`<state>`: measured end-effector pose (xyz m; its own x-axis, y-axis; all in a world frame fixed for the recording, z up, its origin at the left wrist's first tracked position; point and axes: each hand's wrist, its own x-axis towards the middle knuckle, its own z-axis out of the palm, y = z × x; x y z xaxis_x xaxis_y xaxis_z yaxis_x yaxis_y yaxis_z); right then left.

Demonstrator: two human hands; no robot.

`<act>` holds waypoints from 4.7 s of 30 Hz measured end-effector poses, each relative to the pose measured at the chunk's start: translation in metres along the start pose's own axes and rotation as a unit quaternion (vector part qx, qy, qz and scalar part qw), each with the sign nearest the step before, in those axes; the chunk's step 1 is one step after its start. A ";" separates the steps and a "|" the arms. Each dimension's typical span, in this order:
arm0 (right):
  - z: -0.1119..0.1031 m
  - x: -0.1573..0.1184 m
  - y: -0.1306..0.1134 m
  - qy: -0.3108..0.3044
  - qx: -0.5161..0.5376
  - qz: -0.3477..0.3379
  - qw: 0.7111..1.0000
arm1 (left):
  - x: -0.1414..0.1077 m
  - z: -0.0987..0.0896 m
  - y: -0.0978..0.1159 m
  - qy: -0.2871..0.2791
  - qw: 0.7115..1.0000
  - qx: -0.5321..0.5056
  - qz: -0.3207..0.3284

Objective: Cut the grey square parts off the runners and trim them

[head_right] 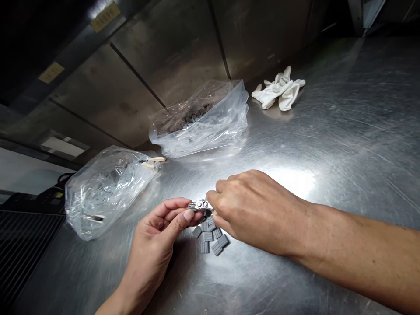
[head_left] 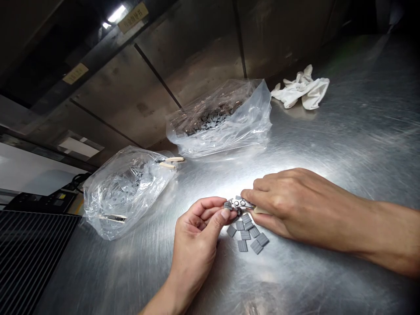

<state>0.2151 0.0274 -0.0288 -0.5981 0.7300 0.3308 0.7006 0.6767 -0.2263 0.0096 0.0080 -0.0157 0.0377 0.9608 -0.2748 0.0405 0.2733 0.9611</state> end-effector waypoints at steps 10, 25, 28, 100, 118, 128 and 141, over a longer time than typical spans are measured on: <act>-0.004 0.000 0.001 0.029 -0.017 -0.018 0.999 | -0.001 0.001 0.002 0.013 1.000 -0.010 -0.014; -0.005 0.001 0.002 0.026 -0.007 0.010 1.000 | -0.001 0.001 0.000 0.019 1.000 0.003 -0.017; -0.003 0.001 0.000 0.018 -0.008 0.011 1.000 | -0.002 0.002 0.001 0.022 1.000 0.000 -0.018; -0.009 0.028 0.008 -0.109 0.213 0.066 0.969 | 0.016 -0.024 0.008 0.009 0.969 -0.224 -0.109; 0.002 0.015 0.005 0.047 0.204 0.014 0.978 | 0.007 -0.023 0.008 -0.021 0.940 -0.312 -0.138; 0.002 0.013 0.005 0.069 0.167 0.010 0.984 | 0.003 -0.018 0.011 0.024 0.945 -0.285 -0.157; 0.009 0.011 -0.020 0.108 -0.006 0.008 0.994 | -0.001 -0.012 0.007 0.038 0.959 -0.241 -0.141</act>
<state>0.1916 0.0226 -0.0289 -0.4912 0.7016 0.5162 0.7142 0.6636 -0.2224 -0.0019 0.0100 -0.0083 0.0186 0.8407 -0.5411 -0.4286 0.4957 0.7554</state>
